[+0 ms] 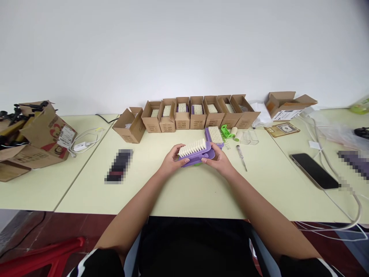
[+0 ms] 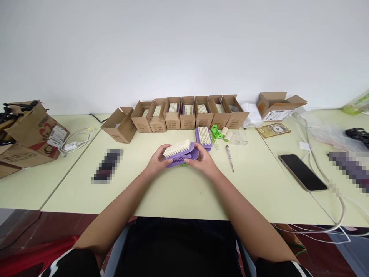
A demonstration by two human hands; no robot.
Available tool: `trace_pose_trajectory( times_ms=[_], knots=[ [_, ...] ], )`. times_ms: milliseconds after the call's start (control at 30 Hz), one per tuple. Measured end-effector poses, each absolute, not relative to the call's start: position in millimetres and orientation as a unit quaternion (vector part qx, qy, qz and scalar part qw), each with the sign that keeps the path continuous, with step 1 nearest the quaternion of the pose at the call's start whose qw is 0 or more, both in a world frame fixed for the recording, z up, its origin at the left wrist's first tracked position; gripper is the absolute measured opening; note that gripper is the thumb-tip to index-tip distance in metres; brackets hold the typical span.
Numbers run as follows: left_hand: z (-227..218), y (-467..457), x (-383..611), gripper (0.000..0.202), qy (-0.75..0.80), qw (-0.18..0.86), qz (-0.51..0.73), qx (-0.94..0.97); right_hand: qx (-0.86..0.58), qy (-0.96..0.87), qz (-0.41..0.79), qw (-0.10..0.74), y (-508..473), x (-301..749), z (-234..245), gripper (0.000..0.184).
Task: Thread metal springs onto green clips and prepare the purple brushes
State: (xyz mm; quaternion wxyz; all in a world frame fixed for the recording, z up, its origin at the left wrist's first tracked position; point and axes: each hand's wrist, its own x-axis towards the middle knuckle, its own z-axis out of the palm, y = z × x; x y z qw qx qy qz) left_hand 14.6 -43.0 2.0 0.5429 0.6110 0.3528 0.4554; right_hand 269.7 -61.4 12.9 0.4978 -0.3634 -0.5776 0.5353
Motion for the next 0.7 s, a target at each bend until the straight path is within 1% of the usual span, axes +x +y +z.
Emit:
trace_pose_trajectory(
  times_ms=[133,267,400,567,700],
  knots=[
    [-9.6,-34.2,13.9,0.068,0.332,0.579,0.478,0.571,-0.377,-0.535,0.514,0.555,-52.8,278.1,7.8,0.055],
    [-12.3,-31.3,15.5,0.059,0.345,0.612,0.459,0.544,-0.366,-0.515,0.508,0.585,-46.9,284.3,4.3,0.052],
    [-8.5,-31.7,15.9,0.051,0.368,0.619,0.452,0.527,-0.381,-0.518,0.491,0.588,-46.8,284.7,6.3,0.054],
    [-4.4,-35.4,16.3,0.063,0.340,0.612,0.467,0.540,-0.364,-0.499,0.525,0.586,-48.3,284.3,7.8,0.053],
    [-5.0,-38.8,18.4,0.055,0.348,0.601,0.475,0.540,-0.357,-0.486,0.544,0.583,-49.1,284.6,8.4,0.051]
  ],
)
